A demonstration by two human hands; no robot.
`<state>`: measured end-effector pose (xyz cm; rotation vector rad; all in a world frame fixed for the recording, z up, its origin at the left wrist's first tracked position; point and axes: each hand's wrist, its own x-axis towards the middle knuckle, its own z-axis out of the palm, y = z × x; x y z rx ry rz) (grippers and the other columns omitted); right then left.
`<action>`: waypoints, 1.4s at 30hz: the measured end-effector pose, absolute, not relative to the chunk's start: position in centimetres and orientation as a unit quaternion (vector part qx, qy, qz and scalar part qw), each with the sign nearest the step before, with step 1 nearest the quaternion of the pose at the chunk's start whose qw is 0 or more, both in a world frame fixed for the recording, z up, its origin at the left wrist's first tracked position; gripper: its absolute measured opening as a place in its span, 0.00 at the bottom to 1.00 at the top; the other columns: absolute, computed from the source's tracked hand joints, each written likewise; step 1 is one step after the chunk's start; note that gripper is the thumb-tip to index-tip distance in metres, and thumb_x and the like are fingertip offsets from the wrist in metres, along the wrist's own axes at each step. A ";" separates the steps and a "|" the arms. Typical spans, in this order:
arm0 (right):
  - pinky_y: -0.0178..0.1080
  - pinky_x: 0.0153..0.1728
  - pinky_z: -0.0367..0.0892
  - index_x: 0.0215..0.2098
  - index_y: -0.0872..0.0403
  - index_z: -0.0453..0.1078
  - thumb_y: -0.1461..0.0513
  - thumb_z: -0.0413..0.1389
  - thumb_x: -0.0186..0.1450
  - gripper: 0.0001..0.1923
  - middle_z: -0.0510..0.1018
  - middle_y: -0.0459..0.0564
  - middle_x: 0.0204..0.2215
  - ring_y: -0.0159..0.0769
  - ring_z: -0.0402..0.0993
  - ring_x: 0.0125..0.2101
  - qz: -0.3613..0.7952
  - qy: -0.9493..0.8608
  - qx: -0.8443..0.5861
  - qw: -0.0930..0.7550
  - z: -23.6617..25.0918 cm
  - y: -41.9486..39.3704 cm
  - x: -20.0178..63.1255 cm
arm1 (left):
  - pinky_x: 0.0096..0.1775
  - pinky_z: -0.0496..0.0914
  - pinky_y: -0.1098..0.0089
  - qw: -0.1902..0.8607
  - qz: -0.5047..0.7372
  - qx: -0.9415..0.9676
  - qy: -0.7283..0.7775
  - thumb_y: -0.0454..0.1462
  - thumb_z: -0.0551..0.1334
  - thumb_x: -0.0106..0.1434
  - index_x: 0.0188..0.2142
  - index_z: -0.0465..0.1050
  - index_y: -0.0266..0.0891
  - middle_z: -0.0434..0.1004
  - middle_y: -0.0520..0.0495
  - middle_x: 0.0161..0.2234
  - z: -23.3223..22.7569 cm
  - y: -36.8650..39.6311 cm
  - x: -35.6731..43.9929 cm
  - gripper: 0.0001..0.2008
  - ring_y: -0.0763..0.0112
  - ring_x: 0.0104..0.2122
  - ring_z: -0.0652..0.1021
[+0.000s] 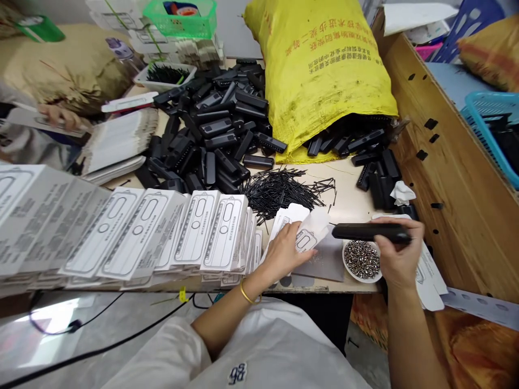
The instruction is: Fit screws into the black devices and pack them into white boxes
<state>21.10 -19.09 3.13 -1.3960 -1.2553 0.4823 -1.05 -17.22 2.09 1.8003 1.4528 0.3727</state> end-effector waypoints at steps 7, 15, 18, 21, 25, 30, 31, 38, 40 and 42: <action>0.36 0.25 0.62 0.31 0.49 0.61 0.44 0.63 0.54 0.23 0.68 0.41 0.22 0.33 0.66 0.22 0.208 -0.523 -0.711 0.421 5.9 -18.9 19.5 | 0.46 0.70 0.56 0.323 0.216 0.759 0.523 0.35 0.65 0.54 0.53 0.62 0.41 0.72 0.43 0.44 1.6 -18.8 1.3 0.27 0.55 0.45 0.74; 0.42 0.33 0.66 0.25 0.52 0.66 0.47 0.49 0.63 0.19 0.76 0.55 0.27 0.45 0.74 0.35 0.276 -0.508 -0.788 0.212 -0.6 -11.2 20.3 | 0.48 0.70 0.61 0.405 0.416 0.659 0.479 0.38 0.67 0.53 0.52 0.61 0.39 0.72 0.44 0.44 0.7 -18.6 1.9 0.28 0.61 0.44 0.75; 0.44 0.36 0.65 0.18 0.52 0.62 0.60 0.59 0.54 0.11 0.76 0.58 0.27 0.50 0.74 0.39 0.251 -0.502 -0.810 0.171 -2.5 -9.4 18.8 | 0.51 0.69 0.59 0.418 0.417 0.645 0.486 0.38 0.68 0.52 0.53 0.61 0.39 0.71 0.43 0.47 0.4 -18.5 2.1 0.29 0.60 0.48 0.74; 0.42 0.33 0.65 0.15 0.51 0.58 0.66 0.59 0.50 0.13 0.73 0.54 0.20 0.46 0.74 0.33 0.268 -0.500 -0.804 0.176 -3.0 -9.3 18.7 | 0.55 0.67 0.57 0.427 0.405 0.645 0.487 0.37 0.68 0.53 0.57 0.61 0.40 0.70 0.42 0.50 0.2 -18.5 2.1 0.32 0.58 0.52 0.72; 0.37 0.29 0.66 0.27 0.52 0.64 0.62 0.57 0.52 0.05 0.72 0.45 0.19 0.36 0.72 0.26 0.313 -0.500 -0.758 0.278 -1.6 -10.9 20.4 | 0.55 0.67 0.55 0.447 0.432 0.626 0.472 0.38 0.68 0.53 0.58 0.62 0.41 0.71 0.41 0.52 -0.6 -18.7 1.9 0.33 0.58 0.52 0.72; 0.35 0.27 0.69 0.49 0.48 0.58 0.60 0.59 0.58 0.23 0.74 0.38 0.25 0.29 0.71 0.22 0.364 -0.463 -0.554 0.588 3.1 -13.6 20.1 | 0.58 0.66 0.55 0.469 0.444 0.622 0.442 0.38 0.68 0.55 0.60 0.60 0.41 0.69 0.40 0.57 -1.8 -18.8 2.2 0.34 0.56 0.56 0.71; 0.34 0.27 0.69 0.48 0.48 0.59 0.61 0.60 0.59 0.21 0.75 0.39 0.26 0.29 0.71 0.23 0.346 -0.469 -0.534 0.613 4.2 -14.2 19.6 | 0.58 0.65 0.55 0.463 0.442 0.629 0.441 0.37 0.67 0.55 0.61 0.59 0.42 0.69 0.40 0.57 -1.9 -18.8 2.4 0.34 0.56 0.57 0.71; 0.38 0.34 0.70 0.43 0.48 0.68 0.65 0.57 0.63 0.10 0.76 0.44 0.30 0.34 0.74 0.31 0.176 -0.647 -0.545 0.503 6.6 -18.3 17.2 | 0.61 0.61 0.55 0.440 0.433 0.651 0.442 0.37 0.65 0.58 0.65 0.50 0.43 0.61 0.38 0.63 -2.0 -18.7 2.8 0.38 0.58 0.62 0.65; 0.40 0.37 0.69 0.38 0.50 0.71 0.65 0.54 0.65 0.06 0.77 0.46 0.31 0.35 0.73 0.33 0.146 -0.702 -0.543 0.436 5.7 -18.9 17.2 | 0.62 0.60 0.56 0.440 0.438 0.648 0.441 0.37 0.64 0.59 0.65 0.49 0.43 0.61 0.39 0.63 -2.1 -18.6 2.8 0.38 0.58 0.63 0.64; 0.41 0.40 0.69 0.38 0.50 0.72 0.64 0.53 0.66 0.06 0.76 0.49 0.35 0.36 0.72 0.36 0.154 -0.698 -0.555 0.426 4.6 -19.2 17.3 | 0.61 0.61 0.56 0.435 0.449 0.651 0.431 0.37 0.64 0.59 0.63 0.51 0.43 0.63 0.39 0.61 -2.3 -18.5 2.9 0.35 0.59 0.61 0.66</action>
